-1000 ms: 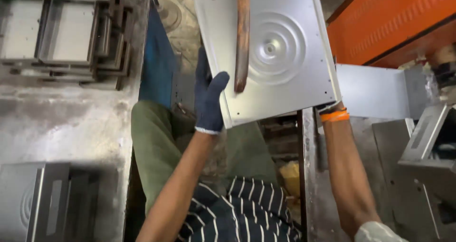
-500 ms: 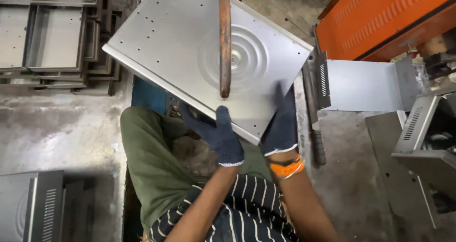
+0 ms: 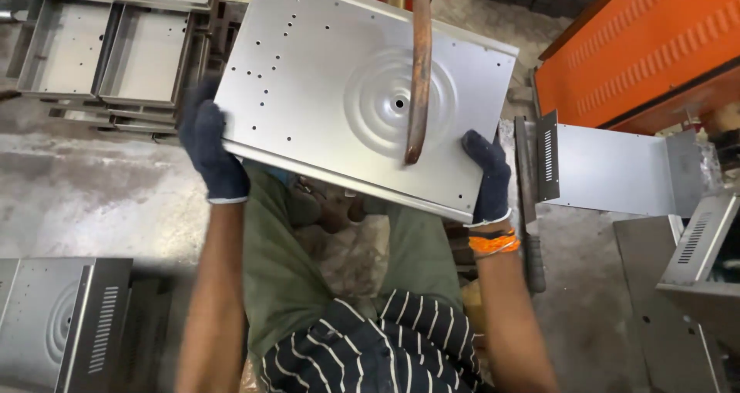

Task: Using a spot welding machine to join metal components into a housing assembly.

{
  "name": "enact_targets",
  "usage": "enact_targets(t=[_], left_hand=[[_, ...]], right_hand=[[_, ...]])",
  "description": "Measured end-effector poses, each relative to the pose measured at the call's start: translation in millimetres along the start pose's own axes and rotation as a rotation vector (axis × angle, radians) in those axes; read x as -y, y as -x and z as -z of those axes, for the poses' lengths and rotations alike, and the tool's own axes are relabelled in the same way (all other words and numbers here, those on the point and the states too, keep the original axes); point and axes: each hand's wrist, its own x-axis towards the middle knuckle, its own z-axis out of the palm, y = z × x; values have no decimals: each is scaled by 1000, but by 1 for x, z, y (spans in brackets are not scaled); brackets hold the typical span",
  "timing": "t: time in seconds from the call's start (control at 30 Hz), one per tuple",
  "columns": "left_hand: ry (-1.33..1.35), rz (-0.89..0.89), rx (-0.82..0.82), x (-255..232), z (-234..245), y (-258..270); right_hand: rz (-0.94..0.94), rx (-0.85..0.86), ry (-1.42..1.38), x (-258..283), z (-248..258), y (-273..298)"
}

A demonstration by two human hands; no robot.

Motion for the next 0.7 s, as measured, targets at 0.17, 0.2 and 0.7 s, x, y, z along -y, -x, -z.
enact_targets(t=[0.17,0.2,0.7], left_hand=[[182,416,138,13,15,7],[104,523,180,-4,-2,10],[414,709,257,-109,-186,77]], right_hand=[[29,140,35,20,36,-4],[90,76,157,16,75,-18],[509,-12,534,89,314,-62]])
